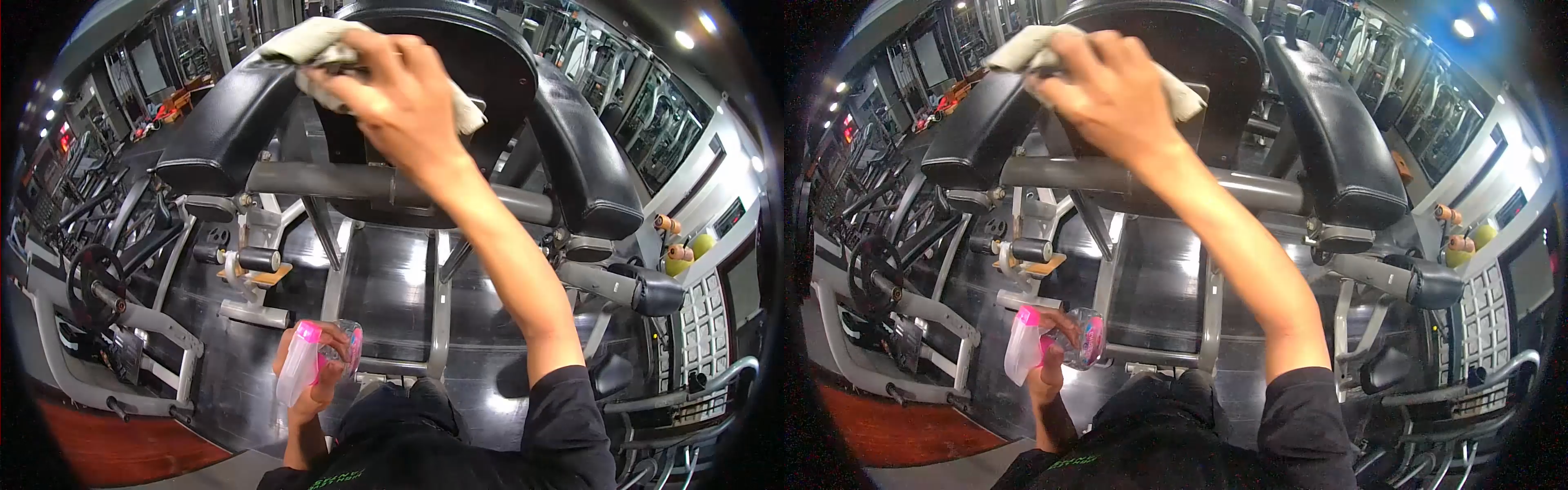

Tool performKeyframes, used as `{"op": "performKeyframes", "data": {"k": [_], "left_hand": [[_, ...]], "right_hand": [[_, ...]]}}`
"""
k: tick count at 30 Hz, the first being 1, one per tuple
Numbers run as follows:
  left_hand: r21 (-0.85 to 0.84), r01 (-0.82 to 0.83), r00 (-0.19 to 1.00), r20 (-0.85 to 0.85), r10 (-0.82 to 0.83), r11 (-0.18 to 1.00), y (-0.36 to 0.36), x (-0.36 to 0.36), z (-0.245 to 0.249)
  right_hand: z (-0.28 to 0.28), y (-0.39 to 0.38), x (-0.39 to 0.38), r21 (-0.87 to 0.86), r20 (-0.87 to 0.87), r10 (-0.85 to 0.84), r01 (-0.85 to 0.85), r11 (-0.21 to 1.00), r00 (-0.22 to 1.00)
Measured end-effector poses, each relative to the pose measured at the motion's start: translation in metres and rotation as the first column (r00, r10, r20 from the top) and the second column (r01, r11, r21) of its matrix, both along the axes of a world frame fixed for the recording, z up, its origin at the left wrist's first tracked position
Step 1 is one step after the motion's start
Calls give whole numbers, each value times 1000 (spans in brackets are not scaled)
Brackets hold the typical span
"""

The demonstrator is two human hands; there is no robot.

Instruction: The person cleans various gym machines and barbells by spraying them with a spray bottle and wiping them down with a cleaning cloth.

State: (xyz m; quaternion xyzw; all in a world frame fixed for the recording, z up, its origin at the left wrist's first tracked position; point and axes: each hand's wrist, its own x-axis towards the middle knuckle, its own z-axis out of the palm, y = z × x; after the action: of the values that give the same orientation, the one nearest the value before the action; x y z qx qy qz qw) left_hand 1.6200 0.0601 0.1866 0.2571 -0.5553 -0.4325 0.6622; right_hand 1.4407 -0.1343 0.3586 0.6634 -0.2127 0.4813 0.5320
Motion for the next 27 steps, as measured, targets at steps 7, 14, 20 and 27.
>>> {"op": "performKeyframes", "data": {"k": [7,14,20,27], "left_hand": [[37,-2,999,-53,4,999,-6,7,-9],[83,76,994,-82,-69,994,-16,1,-17],[108,71,993,-97,-61,992,-16,0,-21],[107,41,995,-89,-32,993,-17,-5,-21]], "right_hand": [[-61,49,-94,235,385,-250,167,957,889],[-91,110,-99,842,207,-597,169,512,775],[-48,104,-105,314,635,-117,-117,942,763],[-96,92,-93,716,261,-472,159,680,842]]}}
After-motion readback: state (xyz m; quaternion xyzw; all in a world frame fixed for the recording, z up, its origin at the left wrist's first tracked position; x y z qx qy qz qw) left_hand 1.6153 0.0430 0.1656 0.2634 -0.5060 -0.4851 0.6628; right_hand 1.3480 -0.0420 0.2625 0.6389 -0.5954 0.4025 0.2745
